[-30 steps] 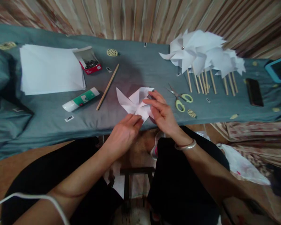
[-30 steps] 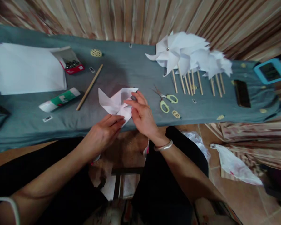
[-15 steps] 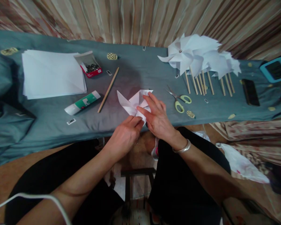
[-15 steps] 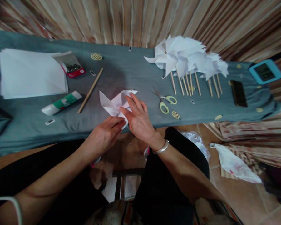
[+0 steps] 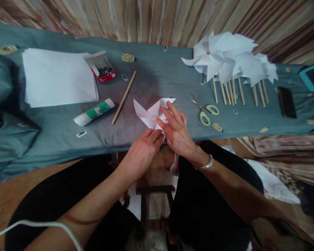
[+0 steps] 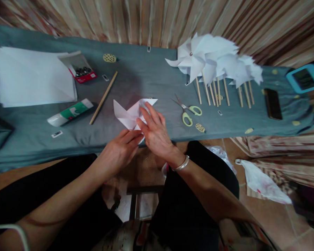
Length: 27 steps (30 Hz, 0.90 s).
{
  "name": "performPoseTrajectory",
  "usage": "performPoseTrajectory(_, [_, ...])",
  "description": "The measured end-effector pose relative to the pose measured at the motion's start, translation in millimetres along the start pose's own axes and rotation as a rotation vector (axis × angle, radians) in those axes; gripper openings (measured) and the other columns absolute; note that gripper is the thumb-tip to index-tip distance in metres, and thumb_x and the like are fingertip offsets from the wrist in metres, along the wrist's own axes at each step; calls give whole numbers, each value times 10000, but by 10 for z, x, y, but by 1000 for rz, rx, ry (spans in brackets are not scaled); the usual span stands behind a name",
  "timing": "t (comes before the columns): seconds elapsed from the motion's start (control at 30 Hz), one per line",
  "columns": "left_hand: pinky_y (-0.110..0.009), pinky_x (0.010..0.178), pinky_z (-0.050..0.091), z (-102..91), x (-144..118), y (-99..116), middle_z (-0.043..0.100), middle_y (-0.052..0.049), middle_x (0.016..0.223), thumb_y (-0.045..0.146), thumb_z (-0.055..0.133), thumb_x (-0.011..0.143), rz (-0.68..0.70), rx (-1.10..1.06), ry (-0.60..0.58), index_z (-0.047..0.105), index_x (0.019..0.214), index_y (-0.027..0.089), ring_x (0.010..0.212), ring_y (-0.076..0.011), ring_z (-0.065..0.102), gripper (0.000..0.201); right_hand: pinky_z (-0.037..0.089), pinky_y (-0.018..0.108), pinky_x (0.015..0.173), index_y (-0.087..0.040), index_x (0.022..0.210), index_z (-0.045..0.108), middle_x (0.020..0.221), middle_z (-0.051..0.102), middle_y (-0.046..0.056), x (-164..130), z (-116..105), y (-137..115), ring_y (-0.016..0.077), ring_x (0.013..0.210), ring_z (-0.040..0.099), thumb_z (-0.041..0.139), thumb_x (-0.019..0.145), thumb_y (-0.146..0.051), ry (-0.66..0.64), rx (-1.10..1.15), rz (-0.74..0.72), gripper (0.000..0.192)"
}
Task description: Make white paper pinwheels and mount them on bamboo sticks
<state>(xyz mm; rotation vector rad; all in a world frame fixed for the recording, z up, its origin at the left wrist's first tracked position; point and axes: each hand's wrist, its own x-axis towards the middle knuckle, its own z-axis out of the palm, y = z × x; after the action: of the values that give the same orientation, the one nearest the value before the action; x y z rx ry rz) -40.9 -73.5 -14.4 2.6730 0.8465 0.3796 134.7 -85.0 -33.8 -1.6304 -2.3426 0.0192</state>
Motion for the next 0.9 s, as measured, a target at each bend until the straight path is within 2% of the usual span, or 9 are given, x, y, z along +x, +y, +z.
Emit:
performPoseTrajectory(0.1, [-332,853,578,2,7,-6,641,-92,1100,100,499,914,8,13,-11,619,1075,111,985,-219,592,201,296,511,1107,-188,1243,604,1504,433,121,8,-20,-15,268,1493,176,400,925,-139,-10,29,27,381])
performPoseTrajectory(0.23, [-341,864,572,12,17,-16,640,-99,1098,99,461,929,14,27,-25,631,1040,111,990,-219,589,203,326,524,1102,-231,1227,638,1533,395,82,44,-122,-6,279,1485,203,417,872,-83,-33,156,154,444])
performPoseTrajectory(0.37, [-358,874,569,25,12,-16,631,-122,1149,122,462,940,27,28,12,627,1074,90,1007,-233,578,215,319,520,1120,-249,1232,642,1527,403,60,52,-255,28,257,1477,232,385,854,-41,3,220,215,502])
performPoseTrajectory(0.5, [-365,896,564,21,10,-12,632,-124,1150,123,466,939,23,7,10,626,1098,87,1023,-238,576,229,300,534,1116,-230,1224,640,1539,384,88,3,-321,20,281,1486,199,425,852,-48,9,148,157,467])
performPoseTrajectory(0.63, [-368,895,566,7,17,-2,638,-123,1116,128,461,941,19,21,-7,625,1090,83,1015,-236,585,226,296,572,1090,-228,1210,643,1523,406,117,-16,-299,2,306,1479,211,420,878,-66,-9,99,92,431])
performPoseTrajectory(0.9, [-360,888,563,1,15,4,629,-119,1115,123,449,944,14,16,-22,621,1075,98,1008,-228,585,217,287,569,1087,-214,1187,645,1524,409,117,14,-225,-2,316,1475,215,430,877,-88,-35,74,76,398])
